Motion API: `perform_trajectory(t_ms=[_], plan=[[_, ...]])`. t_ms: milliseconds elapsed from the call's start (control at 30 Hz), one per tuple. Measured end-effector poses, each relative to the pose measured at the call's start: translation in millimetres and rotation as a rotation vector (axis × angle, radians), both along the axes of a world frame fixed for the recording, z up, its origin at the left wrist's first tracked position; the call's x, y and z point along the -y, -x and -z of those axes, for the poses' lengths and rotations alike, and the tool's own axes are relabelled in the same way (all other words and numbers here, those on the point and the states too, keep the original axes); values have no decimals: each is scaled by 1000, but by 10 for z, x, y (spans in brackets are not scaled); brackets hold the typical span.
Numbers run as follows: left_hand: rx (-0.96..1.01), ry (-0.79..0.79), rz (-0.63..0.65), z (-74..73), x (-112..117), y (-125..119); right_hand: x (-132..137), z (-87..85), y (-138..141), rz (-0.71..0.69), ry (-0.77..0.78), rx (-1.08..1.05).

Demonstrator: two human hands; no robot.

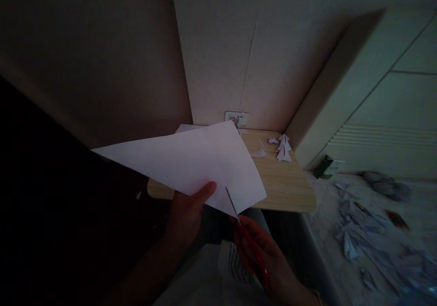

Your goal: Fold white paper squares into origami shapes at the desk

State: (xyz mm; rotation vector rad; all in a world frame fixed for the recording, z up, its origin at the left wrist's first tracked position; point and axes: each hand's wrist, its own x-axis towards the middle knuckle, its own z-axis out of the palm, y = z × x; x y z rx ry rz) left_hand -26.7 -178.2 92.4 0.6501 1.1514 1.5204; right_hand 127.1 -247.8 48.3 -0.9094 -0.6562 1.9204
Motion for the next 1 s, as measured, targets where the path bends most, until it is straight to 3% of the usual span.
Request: perform_trajectory(t_ms=[400,700,1000], plan=[[-57,-32,4,41,4,-17,-2,-46,22,-13,-44,43],[-265,-18,9,82,43,20,-23,-93,18,-36,-205,149],[-231,-35,73,100,67,-7,-17,-92,31,-8,-119,109]])
